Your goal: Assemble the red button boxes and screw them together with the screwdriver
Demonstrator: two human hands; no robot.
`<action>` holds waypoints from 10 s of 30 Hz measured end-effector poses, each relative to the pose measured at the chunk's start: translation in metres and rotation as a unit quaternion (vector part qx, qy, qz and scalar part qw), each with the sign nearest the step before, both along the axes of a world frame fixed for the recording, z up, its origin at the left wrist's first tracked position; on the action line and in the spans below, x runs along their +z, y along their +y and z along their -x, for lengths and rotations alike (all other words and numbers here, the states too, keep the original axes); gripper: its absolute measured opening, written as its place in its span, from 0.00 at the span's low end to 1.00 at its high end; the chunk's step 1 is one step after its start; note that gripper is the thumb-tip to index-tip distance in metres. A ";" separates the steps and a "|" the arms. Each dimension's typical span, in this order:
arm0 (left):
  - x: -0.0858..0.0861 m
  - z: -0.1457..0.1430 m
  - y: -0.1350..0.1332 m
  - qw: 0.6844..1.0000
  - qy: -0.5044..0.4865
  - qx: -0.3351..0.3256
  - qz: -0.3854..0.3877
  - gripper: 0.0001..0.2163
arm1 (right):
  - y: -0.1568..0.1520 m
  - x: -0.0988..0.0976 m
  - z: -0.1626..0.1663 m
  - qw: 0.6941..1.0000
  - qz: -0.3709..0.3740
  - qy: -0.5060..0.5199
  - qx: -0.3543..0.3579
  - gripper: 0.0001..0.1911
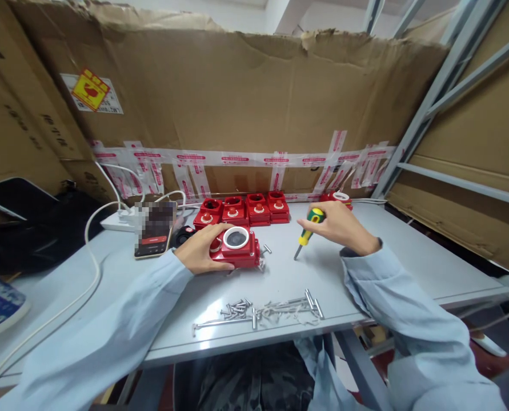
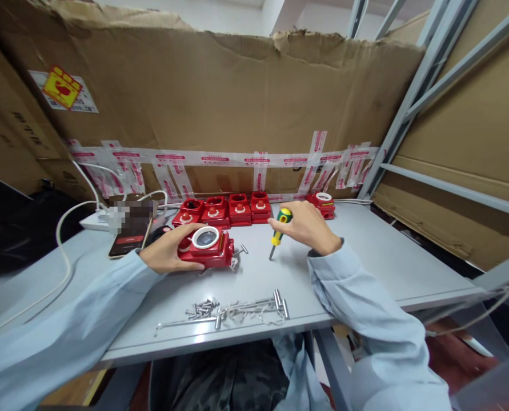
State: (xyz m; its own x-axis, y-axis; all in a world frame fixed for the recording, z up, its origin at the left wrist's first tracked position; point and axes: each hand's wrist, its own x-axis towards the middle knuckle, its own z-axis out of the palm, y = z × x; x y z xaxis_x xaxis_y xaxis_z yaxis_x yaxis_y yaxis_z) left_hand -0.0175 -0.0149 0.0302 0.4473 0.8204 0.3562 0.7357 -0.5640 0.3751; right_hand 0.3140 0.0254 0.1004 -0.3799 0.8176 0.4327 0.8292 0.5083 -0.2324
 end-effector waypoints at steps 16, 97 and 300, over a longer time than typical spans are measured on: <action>0.006 0.008 0.000 0.996 -0.037 0.007 -0.081 0.34 | 0.025 -0.024 -0.014 0.943 0.275 -0.072 0.173 0.16; -0.008 -0.013 -0.007 0.985 0.093 0.142 -0.016 0.35 | -0.057 -0.016 0.000 0.893 0.365 0.008 0.263 0.09; -0.026 -0.022 -0.005 0.996 0.024 -0.089 0.017 0.33 | -0.031 0.060 0.063 0.972 0.075 -0.060 0.214 0.24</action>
State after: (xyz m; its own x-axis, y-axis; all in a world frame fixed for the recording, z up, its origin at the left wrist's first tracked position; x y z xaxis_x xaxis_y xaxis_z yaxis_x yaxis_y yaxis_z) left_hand 0.0046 -0.0200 0.0038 0.6024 0.7378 0.3045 0.6426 -0.6746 0.3633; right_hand 0.2505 -0.0053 0.1606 -0.7396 0.6236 0.2531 0.5744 0.7809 -0.2456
